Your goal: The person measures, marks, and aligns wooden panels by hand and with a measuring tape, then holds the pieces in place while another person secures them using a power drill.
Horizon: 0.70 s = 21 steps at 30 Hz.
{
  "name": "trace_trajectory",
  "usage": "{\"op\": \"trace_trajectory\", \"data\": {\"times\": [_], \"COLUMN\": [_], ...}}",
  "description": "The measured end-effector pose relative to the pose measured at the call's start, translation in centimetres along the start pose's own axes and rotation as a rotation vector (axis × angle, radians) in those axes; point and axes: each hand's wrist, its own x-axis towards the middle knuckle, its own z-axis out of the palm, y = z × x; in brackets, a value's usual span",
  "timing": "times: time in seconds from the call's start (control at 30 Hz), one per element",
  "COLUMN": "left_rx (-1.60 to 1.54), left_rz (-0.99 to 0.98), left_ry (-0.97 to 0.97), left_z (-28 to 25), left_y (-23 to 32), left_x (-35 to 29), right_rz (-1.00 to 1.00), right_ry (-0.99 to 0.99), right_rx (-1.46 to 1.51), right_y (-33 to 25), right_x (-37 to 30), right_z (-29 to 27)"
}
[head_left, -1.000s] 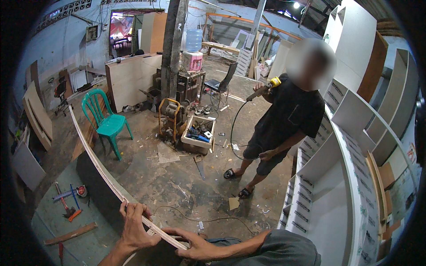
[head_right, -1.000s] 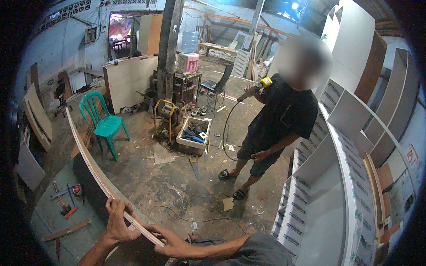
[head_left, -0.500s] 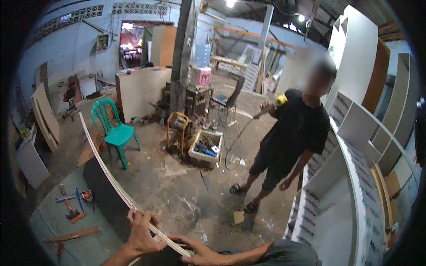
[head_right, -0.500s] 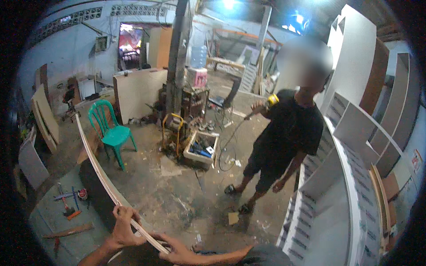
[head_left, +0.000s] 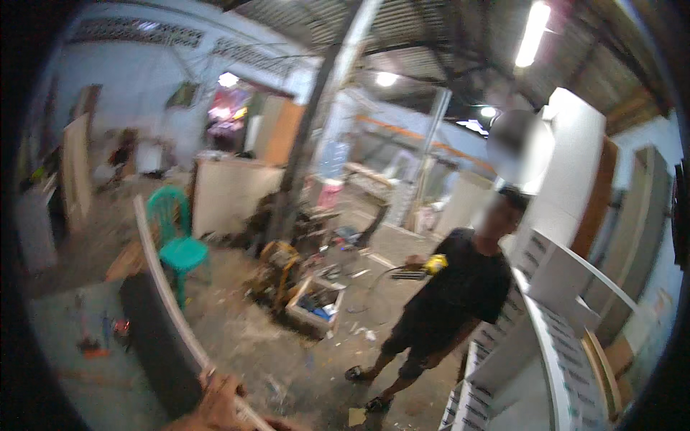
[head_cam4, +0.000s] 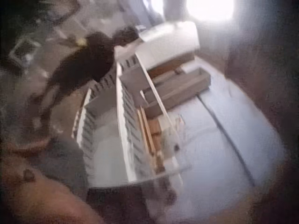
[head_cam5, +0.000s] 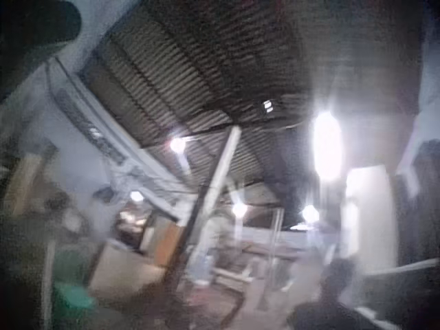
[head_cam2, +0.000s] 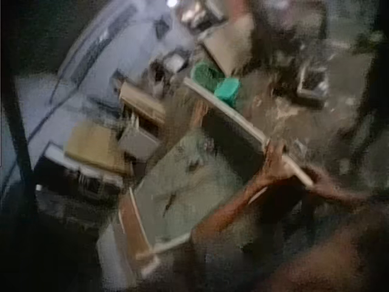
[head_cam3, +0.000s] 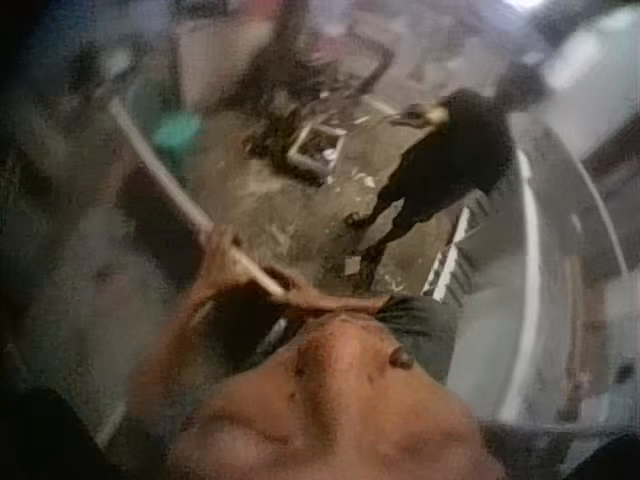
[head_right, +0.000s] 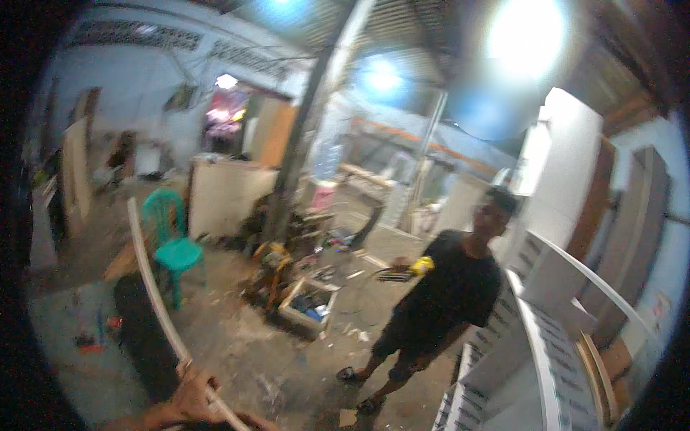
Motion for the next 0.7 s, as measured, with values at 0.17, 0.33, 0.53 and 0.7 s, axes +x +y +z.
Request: {"op": "trace_trajectory", "data": {"times": [0.17,0.33,0.53,0.7], "left_rx": [-0.297,-0.2,-0.133,-0.151], "left_rz": [0.069,0.039,-0.031,-0.001], "left_ry": [0.098,0.111,0.068,0.109], "left_z": [1.5,2.3,1.5,3.7], "left_y": [1.4,-0.1,2.5,1.6], "left_x": [2.7,1.7,0.7,1.3], "right_rz": [-0.087,-0.136,-0.126,-0.058], "right_ry": [0.024,-0.042,0.081,0.028], "right_rx": [-0.357,-0.072,-0.047,-0.039], "right_y": [-8.7,-7.3,-6.4,-8.2], "right_x": [-0.9,0.5,-2.0,0.1], "right_z": [-2.7,-2.6,-0.9,0.5]}}
